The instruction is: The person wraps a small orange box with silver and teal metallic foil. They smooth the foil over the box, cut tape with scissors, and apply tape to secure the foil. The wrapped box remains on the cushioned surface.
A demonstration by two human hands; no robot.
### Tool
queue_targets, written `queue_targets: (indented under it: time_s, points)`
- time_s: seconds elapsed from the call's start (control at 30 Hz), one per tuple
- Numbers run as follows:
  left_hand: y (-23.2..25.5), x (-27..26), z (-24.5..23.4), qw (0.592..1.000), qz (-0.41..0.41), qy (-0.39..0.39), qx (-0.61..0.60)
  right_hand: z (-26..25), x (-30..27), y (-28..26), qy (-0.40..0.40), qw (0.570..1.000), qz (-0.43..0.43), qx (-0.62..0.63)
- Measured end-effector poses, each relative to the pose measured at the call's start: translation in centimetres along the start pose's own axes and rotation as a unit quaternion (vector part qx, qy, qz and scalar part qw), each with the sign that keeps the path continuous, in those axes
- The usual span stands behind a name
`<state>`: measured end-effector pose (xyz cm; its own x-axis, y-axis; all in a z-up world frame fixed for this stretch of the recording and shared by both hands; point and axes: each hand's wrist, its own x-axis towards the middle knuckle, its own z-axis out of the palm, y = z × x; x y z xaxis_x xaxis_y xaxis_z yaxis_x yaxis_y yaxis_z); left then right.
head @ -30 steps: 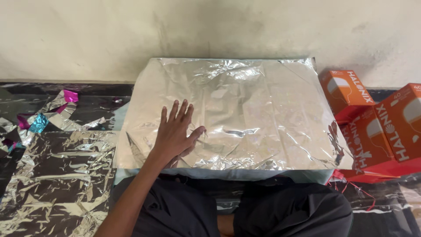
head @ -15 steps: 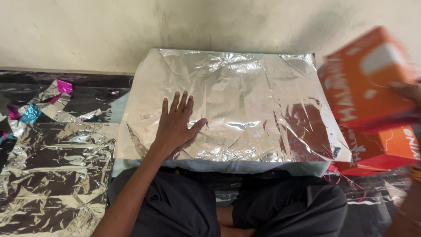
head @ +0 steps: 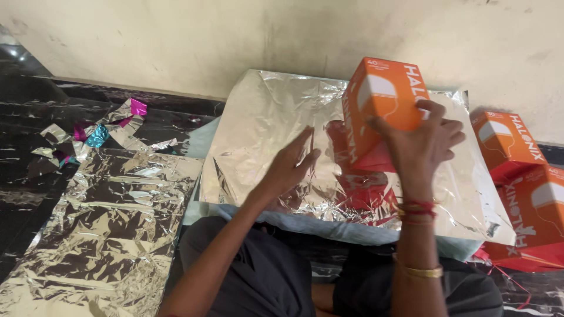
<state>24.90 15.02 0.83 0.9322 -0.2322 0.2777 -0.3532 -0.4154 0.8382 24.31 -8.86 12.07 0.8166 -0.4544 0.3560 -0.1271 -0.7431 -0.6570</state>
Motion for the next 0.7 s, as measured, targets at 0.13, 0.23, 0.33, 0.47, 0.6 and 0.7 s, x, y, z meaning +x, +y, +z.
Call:
queue_targets:
  time_s: [0.13,0.23,0.33,0.47,0.6,0.7]
  points:
    - [0.8,2.1,1.7,0.978,-0.033,-0.025,-0.205,2.7,-1.5,-2.8,0.057,0.998,-0.022,-0.021]
    - [1.0,3.5,2.8,0.952,-0.028,-0.026,-0.305,3.9,-2.4,-4.3,0.075,0.997,-0.024,-0.023]
    - [1.0,4.1,3.3,0.939,-0.062,-0.025,-0.336,4.7,-2.9,-5.2,0.075,0.997,-0.020,-0.020]
    - [0.3,4.2,3.3,0.959,-0.054,-0.006,-0.278,5.8,-3.5,-5.3,0.083,0.996,-0.026,-0.014]
    - [-0.3,3.9,3.5,0.954,-0.091,-0.035,-0.283,6.4,-4.1,-4.5,0.038,0.999,-0.019,-0.018]
    - [-0.4,3.5,2.9,0.957,-0.085,-0.028,-0.277,5.5,-3.1,-2.7,0.002,1.000,-0.027,0.015]
